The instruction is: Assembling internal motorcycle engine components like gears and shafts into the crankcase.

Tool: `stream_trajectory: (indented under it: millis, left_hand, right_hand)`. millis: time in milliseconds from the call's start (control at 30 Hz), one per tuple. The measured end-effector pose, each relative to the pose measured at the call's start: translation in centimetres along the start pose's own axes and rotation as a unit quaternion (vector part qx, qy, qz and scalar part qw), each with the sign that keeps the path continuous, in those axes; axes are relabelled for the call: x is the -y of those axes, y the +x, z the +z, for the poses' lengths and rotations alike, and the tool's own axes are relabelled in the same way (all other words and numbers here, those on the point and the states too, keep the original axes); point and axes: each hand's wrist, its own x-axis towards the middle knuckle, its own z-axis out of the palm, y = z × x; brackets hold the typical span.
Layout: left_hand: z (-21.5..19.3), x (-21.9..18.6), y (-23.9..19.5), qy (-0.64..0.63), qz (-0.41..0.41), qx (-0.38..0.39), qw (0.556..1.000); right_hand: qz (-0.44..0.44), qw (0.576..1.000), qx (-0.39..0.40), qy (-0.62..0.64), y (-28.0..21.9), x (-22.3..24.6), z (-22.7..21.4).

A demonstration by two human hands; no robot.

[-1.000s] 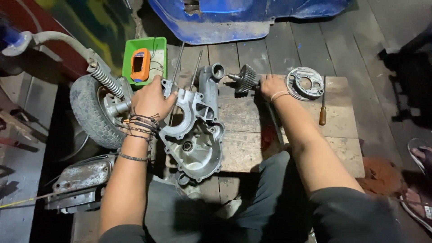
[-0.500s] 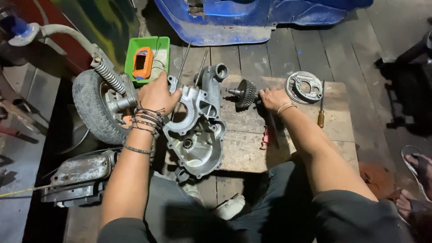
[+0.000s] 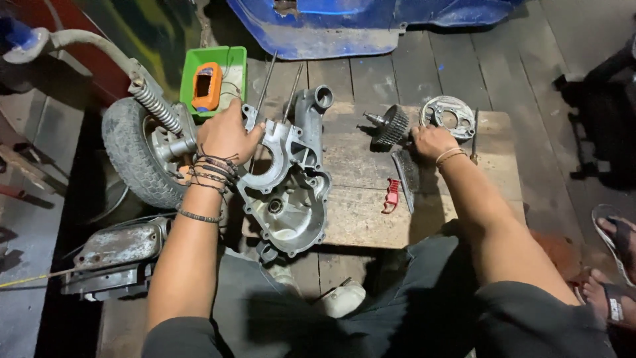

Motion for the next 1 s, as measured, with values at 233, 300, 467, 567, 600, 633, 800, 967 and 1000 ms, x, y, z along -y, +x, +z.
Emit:
stream_trajectory:
  millis: [233, 300, 467, 567, 600, 633, 800, 967, 1000]
  left_hand:
    - [0.6, -0.8, 0.1, 0.013, 0.018, -0.008, 1.0]
    - [0.9, -1.0, 0.1, 0.027, 0.025, -0.017, 0.999]
    - [2.0, -2.9, 0.0, 0.063, 0.033, -0.027, 0.997]
    - [4.4, -4.0, 1.1, 0.101, 0.036, -0.048, 0.993]
    - [5.6, -4.2, 1.5, 0.128, 0.03, -0.059, 0.99]
    - [5.9, -5.0, 1.5, 0.128, 0.03, -0.059, 0.99]
    - [6.9, -8.2, 0.9, 0.151, 0.075, -0.079, 0.983]
    - [10.1, -10.0, 1.7, 0.164, 0.095, -0.145, 0.971]
    - [11.0, -10.3, 1.8, 0.162, 0.106, -0.17, 0.966]
  right_hand:
    - [0.04, 0.99, 0.114, 0.067, -0.2, -1.0, -5.3]
    - [0.062, 0.976, 0.162, 0.129, 0.3, -1.2, -7.0]
    - [0.15, 0.948, 0.223, 0.174, 0.5, -3.4, -8.5]
    - [0.201, 0.921, 0.242, 0.231, 1.5, -5.1, -11.0]
    - [0.212, 0.915, 0.224, 0.26, 1.7, -5.4, -12.6]
    - [0.212, 0.915, 0.224, 0.26, 2.1, -5.2, -12.9]
    - [0.203, 0.925, 0.188, 0.261, 4.8, -4.3, -16.9]
    - [0.204, 0.912, 0.109, 0.338, 7.5, -3.0, -22.9]
    - [0.213, 0.899, 0.094, 0.37, 7.8, -2.7, -24.1]
